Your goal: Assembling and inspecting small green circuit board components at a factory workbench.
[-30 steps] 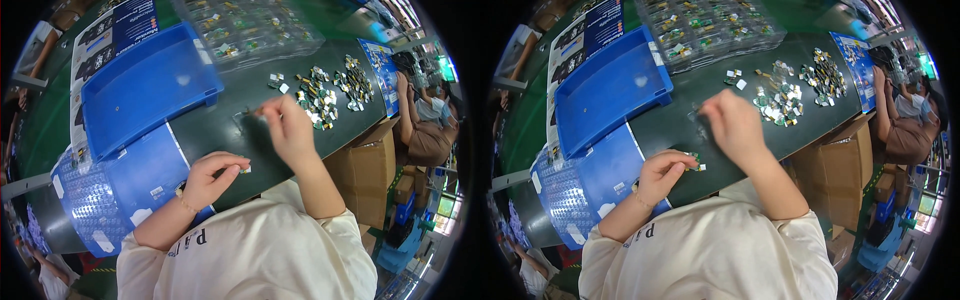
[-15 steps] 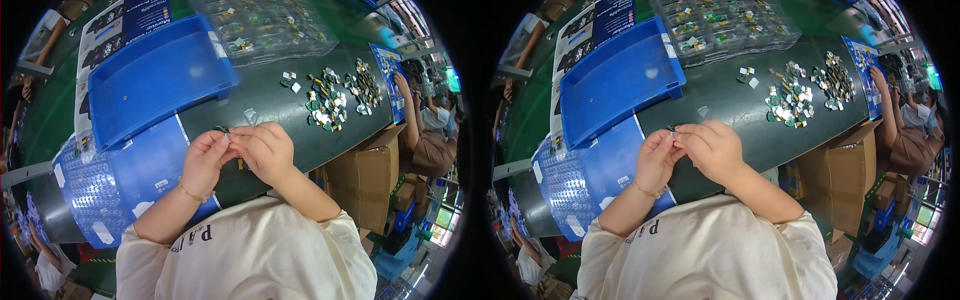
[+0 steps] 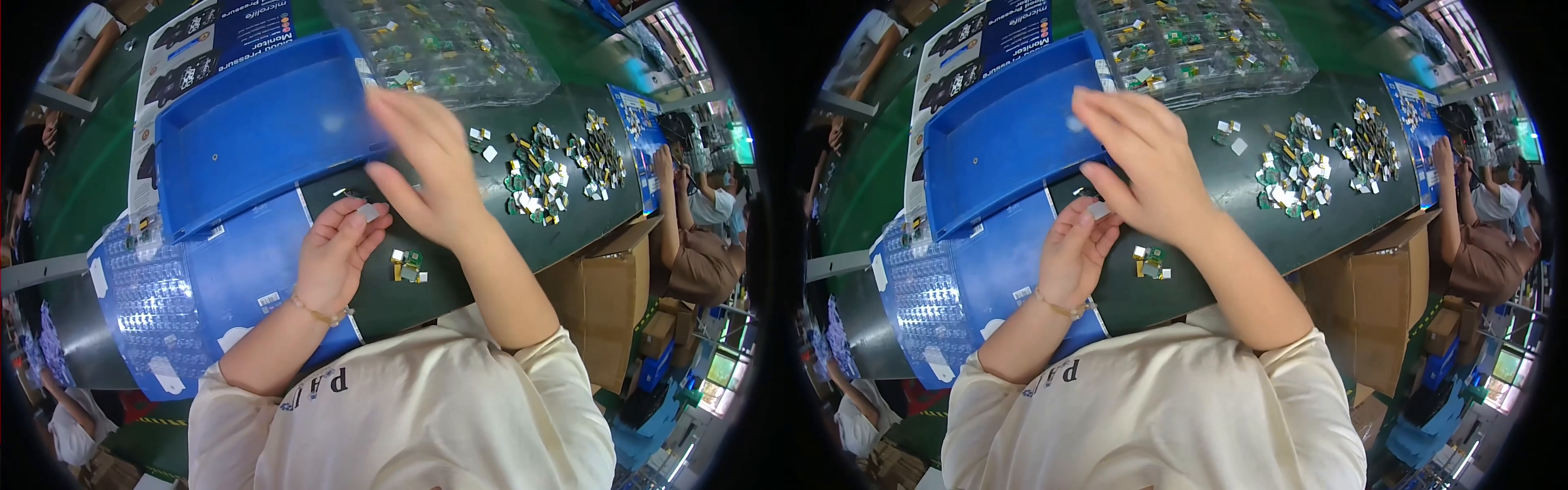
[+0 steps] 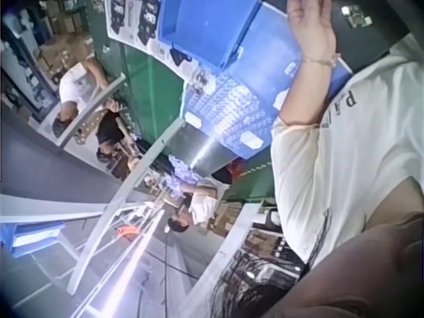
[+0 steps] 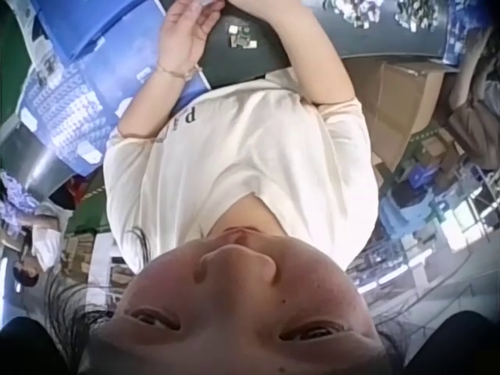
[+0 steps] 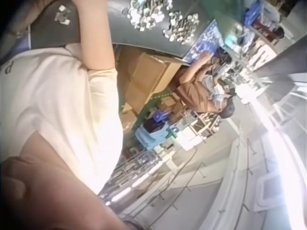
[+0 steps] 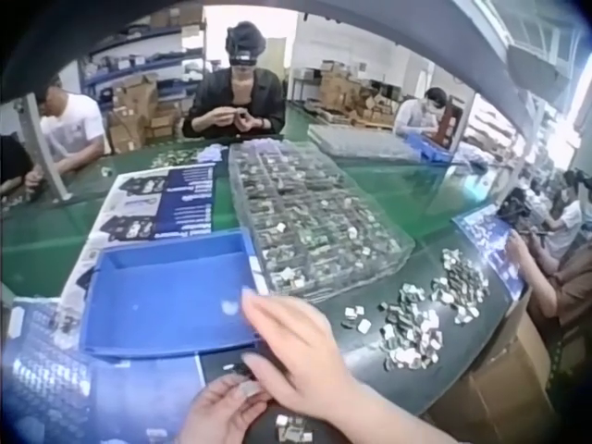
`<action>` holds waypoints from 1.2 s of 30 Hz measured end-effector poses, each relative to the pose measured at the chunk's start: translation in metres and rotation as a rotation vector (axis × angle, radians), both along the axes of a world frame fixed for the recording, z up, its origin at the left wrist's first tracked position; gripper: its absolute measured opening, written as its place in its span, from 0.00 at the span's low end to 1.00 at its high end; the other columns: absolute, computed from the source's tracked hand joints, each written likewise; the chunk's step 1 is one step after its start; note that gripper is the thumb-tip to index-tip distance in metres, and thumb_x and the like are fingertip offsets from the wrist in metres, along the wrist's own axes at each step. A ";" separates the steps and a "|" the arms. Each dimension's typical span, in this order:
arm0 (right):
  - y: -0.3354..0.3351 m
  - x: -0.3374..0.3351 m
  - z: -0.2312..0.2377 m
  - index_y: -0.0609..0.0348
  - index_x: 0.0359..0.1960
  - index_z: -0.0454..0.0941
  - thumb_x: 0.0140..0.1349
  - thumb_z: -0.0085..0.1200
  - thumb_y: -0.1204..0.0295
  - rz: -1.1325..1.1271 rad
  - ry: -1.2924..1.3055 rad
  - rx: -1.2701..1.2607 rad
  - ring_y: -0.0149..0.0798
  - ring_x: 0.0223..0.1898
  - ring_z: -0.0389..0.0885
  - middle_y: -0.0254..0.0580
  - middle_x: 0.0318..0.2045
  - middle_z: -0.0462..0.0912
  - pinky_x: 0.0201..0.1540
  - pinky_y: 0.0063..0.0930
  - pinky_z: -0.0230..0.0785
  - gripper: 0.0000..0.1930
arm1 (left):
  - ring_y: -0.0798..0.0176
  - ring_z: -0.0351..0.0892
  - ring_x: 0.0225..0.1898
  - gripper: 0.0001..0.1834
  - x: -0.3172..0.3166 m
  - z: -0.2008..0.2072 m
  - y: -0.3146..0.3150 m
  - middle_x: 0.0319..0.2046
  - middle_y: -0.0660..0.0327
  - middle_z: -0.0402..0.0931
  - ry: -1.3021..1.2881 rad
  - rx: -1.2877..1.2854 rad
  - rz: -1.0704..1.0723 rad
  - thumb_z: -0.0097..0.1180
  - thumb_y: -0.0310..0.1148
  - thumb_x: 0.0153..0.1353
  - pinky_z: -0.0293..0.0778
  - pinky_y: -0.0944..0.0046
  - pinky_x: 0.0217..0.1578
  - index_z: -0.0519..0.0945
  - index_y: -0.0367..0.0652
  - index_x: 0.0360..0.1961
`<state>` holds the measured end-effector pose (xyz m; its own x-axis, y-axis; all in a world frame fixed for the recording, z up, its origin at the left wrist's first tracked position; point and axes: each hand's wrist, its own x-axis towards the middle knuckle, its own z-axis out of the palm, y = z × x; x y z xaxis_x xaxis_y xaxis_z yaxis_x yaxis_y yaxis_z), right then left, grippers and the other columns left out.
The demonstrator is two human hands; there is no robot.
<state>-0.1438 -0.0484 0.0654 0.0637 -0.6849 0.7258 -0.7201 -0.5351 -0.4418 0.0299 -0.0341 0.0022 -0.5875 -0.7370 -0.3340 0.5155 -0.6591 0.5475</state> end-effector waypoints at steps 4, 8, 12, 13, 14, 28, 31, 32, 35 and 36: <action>-0.009 0.012 -0.010 0.59 0.55 0.70 0.54 0.54 0.67 -0.275 0.265 0.269 0.52 0.56 0.68 0.47 0.55 0.72 0.58 0.43 0.57 0.25 | 0.61 0.77 0.45 0.12 -0.001 0.001 0.001 0.44 0.55 0.77 -0.104 -0.050 -0.009 0.49 0.29 0.64 0.73 0.66 0.46 0.73 0.42 0.49; 0.015 -0.002 -0.014 0.59 0.48 0.75 0.59 0.50 0.67 -0.153 0.078 0.260 0.47 0.50 0.72 0.45 0.47 0.77 0.53 0.38 0.61 0.17 | 0.61 0.77 0.44 0.14 0.000 0.001 0.004 0.44 0.54 0.77 -0.079 -0.086 -0.012 0.48 0.28 0.64 0.73 0.65 0.46 0.72 0.38 0.50; 0.041 -0.007 -0.030 0.62 0.40 0.78 0.64 0.45 0.70 -0.003 -0.446 0.642 0.37 0.40 0.75 0.40 0.37 0.79 0.45 0.29 0.65 0.11 | 0.63 0.77 0.43 0.14 0.001 -0.001 0.006 0.43 0.54 0.77 -0.047 -0.178 -0.081 0.47 0.27 0.65 0.73 0.64 0.47 0.72 0.36 0.51; 0.048 -0.009 -0.033 0.62 0.40 0.78 0.64 0.45 0.70 -0.006 -0.448 0.642 0.37 0.40 0.75 0.40 0.37 0.79 0.45 0.29 0.65 0.11 | 0.63 0.77 0.43 0.14 0.001 -0.001 0.007 0.43 0.54 0.77 -0.047 -0.177 -0.085 0.47 0.27 0.65 0.73 0.64 0.47 0.72 0.36 0.51; 0.056 -0.013 -0.035 0.62 0.38 0.78 0.64 0.46 0.70 -0.001 -0.508 0.714 0.32 0.37 0.75 0.39 0.34 0.79 0.41 0.25 0.66 0.10 | 0.62 0.77 0.43 0.14 0.000 0.001 0.009 0.42 0.54 0.77 -0.086 -0.204 -0.106 0.46 0.27 0.65 0.73 0.63 0.46 0.72 0.36 0.51; 0.080 -0.021 -0.040 0.61 0.40 0.80 0.56 0.55 0.78 0.279 -0.491 0.487 0.25 0.29 0.74 0.37 0.31 0.81 0.30 0.16 0.64 0.09 | 0.70 0.77 0.40 0.10 -0.004 0.008 0.006 0.38 0.62 0.77 -0.131 -0.161 -0.118 0.48 0.24 0.63 0.73 0.69 0.43 0.74 0.38 0.46; 0.085 -0.014 -0.043 0.60 0.41 0.81 0.56 0.56 0.78 0.101 -0.775 0.706 0.24 0.28 0.73 0.36 0.32 0.80 0.29 0.16 0.63 0.10 | 0.73 0.76 0.38 0.09 -0.003 0.003 0.007 0.37 0.63 0.77 -0.186 -0.224 -0.098 0.48 0.25 0.63 0.72 0.72 0.40 0.75 0.39 0.44; 0.084 -0.014 -0.040 0.60 0.41 0.81 0.56 0.56 0.78 0.101 -0.775 0.707 0.24 0.28 0.73 0.36 0.32 0.80 0.29 0.16 0.63 0.10 | 0.73 0.76 0.38 0.09 -0.004 0.005 0.008 0.37 0.63 0.77 -0.201 -0.267 -0.072 0.49 0.25 0.63 0.71 0.73 0.40 0.75 0.39 0.44; 0.082 -0.019 -0.029 0.59 0.39 0.81 0.56 0.57 0.77 0.046 -0.652 0.900 0.22 0.27 0.71 0.34 0.31 0.79 0.29 0.15 0.62 0.08 | 0.74 0.75 0.37 0.09 -0.002 0.007 0.008 0.36 0.64 0.78 -0.221 -0.288 -0.066 0.49 0.25 0.63 0.70 0.74 0.39 0.75 0.39 0.43; 0.082 -0.021 -0.031 0.59 0.37 0.82 0.56 0.57 0.77 0.055 -0.597 0.867 0.22 0.26 0.70 0.33 0.30 0.78 0.29 0.14 0.62 0.07 | 0.74 0.75 0.37 0.09 -0.001 0.007 0.006 0.36 0.63 0.78 -0.227 -0.267 -0.085 0.50 0.25 0.62 0.70 0.75 0.39 0.75 0.39 0.43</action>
